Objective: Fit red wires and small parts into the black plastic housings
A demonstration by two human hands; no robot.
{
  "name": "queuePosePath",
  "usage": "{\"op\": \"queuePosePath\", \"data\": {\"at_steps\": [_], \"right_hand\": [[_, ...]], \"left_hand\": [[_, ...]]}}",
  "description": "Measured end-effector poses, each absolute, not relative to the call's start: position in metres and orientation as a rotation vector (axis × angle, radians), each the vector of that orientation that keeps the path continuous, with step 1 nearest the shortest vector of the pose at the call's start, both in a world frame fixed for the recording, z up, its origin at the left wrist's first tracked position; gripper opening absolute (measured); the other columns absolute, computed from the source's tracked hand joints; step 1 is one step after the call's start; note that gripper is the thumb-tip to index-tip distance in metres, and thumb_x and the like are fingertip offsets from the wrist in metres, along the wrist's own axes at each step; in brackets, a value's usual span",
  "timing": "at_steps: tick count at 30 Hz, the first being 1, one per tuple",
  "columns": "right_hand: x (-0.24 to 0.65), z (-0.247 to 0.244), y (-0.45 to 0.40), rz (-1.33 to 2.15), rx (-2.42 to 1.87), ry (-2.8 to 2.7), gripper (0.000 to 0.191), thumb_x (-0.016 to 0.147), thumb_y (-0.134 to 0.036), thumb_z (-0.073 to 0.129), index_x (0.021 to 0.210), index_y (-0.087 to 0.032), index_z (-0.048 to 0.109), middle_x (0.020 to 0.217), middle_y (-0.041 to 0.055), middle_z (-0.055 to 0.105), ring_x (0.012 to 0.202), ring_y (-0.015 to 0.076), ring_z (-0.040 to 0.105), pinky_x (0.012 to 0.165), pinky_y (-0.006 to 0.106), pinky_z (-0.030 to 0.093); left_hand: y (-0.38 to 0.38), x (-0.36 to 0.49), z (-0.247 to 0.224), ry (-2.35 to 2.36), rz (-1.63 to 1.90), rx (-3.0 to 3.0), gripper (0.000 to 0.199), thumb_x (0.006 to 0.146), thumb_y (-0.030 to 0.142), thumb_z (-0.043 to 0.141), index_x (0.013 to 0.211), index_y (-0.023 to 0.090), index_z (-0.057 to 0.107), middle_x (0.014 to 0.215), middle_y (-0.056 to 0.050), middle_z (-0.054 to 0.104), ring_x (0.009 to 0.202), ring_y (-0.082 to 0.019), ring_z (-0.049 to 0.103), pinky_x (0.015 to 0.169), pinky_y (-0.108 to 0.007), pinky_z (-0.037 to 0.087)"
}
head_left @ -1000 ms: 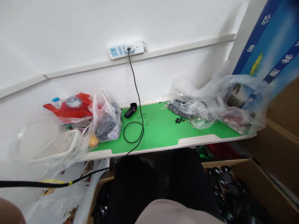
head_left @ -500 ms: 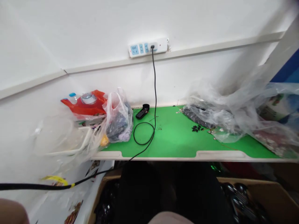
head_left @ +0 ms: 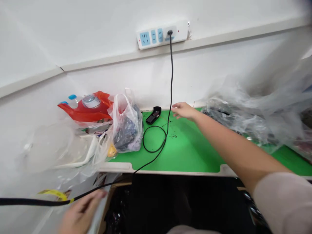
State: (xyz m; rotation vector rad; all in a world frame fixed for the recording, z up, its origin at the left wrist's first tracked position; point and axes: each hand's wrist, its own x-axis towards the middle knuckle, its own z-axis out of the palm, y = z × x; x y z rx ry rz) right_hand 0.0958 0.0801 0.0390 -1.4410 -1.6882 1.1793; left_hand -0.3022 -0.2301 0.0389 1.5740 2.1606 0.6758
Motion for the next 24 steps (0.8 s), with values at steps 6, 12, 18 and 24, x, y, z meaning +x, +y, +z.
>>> {"op": "queuePosePath", "data": {"at_steps": [6, 12, 18, 24], "right_hand": [[0.023, 0.001, 0.150, 0.966, -1.677, -1.712, 0.056, 0.088, -0.048, 0.045, 0.127, -0.007, 0.046, 0.102, 0.0165, 0.064, 0.067, 0.0167, 0.064, 0.050, 0.025, 0.052], [0.003, -0.010, 0.173, 0.838, -1.847, -1.869, 0.032, 0.089, -0.031, 0.045, 0.086, -0.007, 0.066, 0.069, 0.0131, 0.067, 0.054, 0.0173, 0.062, 0.053, 0.026, 0.051], [0.034, 0.002, 0.170, 0.515, -1.836, -1.900, 0.027, 0.085, -0.022, 0.046, 0.086, -0.008, 0.069, 0.082, 0.0156, 0.070, 0.083, 0.0236, 0.065, 0.074, 0.029, 0.048], [0.115, 0.044, 0.149, 0.019, -1.990, -1.962, 0.034, 0.086, -0.022, 0.040, 0.092, -0.008, 0.070, 0.096, 0.0173, 0.069, 0.092, 0.0273, 0.063, 0.076, 0.031, 0.044]], "left_hand": [[-0.253, -0.204, -0.023, 1.470, 0.393, 1.539, 0.029, 0.087, 0.042, 0.046, 0.086, 0.022, 0.067, 0.089, -0.006, 0.067, 0.085, -0.018, 0.061, 0.080, -0.025, 0.048], [-0.218, -0.166, -0.007, 1.234, 0.440, 1.640, 0.023, 0.091, 0.031, 0.043, 0.089, 0.021, 0.063, 0.084, -0.005, 0.063, 0.080, -0.014, 0.057, 0.076, -0.025, 0.044], [-0.181, -0.124, 0.005, 0.904, 0.613, 1.516, 0.021, 0.088, 0.029, 0.049, 0.098, 0.018, 0.063, 0.091, -0.009, 0.063, 0.084, -0.017, 0.059, 0.076, -0.029, 0.046], [-0.135, -0.066, -0.002, 0.675, 0.751, 0.911, 0.052, 0.082, 0.036, 0.060, 0.127, 0.019, 0.042, 0.125, -0.018, 0.051, 0.086, -0.022, 0.066, 0.075, -0.037, 0.052]]}}
